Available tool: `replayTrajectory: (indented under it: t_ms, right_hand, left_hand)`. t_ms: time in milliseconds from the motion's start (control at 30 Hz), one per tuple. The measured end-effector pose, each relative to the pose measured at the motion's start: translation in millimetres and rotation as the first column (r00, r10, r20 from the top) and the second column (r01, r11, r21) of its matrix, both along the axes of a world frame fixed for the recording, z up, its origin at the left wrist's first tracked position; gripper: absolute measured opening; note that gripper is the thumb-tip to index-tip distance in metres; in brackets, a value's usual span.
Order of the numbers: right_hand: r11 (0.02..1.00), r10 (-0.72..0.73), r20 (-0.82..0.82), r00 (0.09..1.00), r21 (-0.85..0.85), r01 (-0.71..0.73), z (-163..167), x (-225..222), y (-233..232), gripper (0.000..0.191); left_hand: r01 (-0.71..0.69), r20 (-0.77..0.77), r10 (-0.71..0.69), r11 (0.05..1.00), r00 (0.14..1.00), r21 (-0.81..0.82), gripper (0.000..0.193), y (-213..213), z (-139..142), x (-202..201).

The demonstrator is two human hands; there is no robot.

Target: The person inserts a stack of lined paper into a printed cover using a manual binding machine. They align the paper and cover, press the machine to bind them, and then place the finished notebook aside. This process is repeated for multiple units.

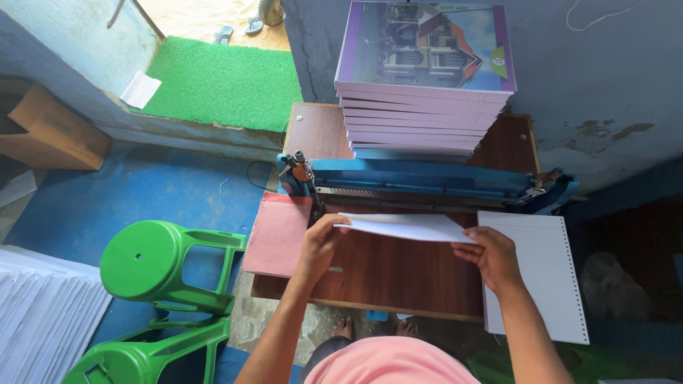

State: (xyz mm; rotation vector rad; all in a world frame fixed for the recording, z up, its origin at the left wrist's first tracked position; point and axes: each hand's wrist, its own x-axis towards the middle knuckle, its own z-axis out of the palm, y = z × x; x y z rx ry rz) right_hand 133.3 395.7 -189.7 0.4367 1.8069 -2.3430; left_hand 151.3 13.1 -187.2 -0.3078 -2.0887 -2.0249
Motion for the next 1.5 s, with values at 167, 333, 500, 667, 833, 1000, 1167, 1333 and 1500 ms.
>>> replayTrajectory:
  t_ms: [167,333,500,667,833,1000,1167,1333,1500]
  right_hand:
    - [0.999,0.012,0.137,0.990,0.047,-0.018,-28.0,20.6,2.7,0.015]
    - [0.982,0.022,0.254,0.967,0.174,-0.068,-39.2,36.6,-1.6,0.015]
    - [0.961,0.026,0.310,0.951,0.253,-0.109,-45.0,40.8,-18.1,0.017]
    - [0.951,0.036,0.292,0.956,0.284,-0.123,-44.6,37.9,-37.5,0.021]
    - [0.943,0.026,0.290,0.957,0.311,-0.120,-37.7,25.6,-52.4,0.023]
    - [0.943,0.073,0.254,0.964,0.297,-0.150,-33.9,13.2,-59.7,0.023]
    - [0.936,0.062,0.290,0.955,0.315,-0.157,-34.7,8.8,-69.0,0.022]
    - [0.944,0.089,0.285,0.954,0.281,-0.172,-35.0,9.8,-80.0,0.021]
    - [0.943,0.114,0.292,0.950,0.269,-0.196,-38.9,8.9,-96.1,0.019]
  left_hand:
    - [0.024,-0.017,-0.027,0.988,1.000,-0.153,0.025,-6.7,2.5,25.4]
    - [0.114,0.075,-0.096,0.955,0.992,-0.274,0.036,-10.7,-8.9,43.9]
    - [0.049,0.121,0.006,0.895,0.993,-0.443,0.042,-8.1,-27.4,53.6]
    - [-0.042,0.147,0.167,0.787,0.975,-0.615,0.043,-3.1,-38.2,52.8]
    - [-0.077,0.150,0.231,0.748,0.961,-0.659,0.043,1.2,-44.9,40.8]
    - [-0.132,0.155,0.349,0.672,0.924,-0.728,0.054,7.1,-51.4,27.8]
    - [-0.140,0.230,0.455,0.645,0.860,-0.751,0.070,11.0,-52.6,33.2]
    - [-0.149,0.297,0.475,0.698,0.828,-0.700,0.058,17.1,-51.3,62.5]
    - [-0.040,0.591,0.316,0.901,0.742,-0.432,0.031,23.0,-57.4,85.5]
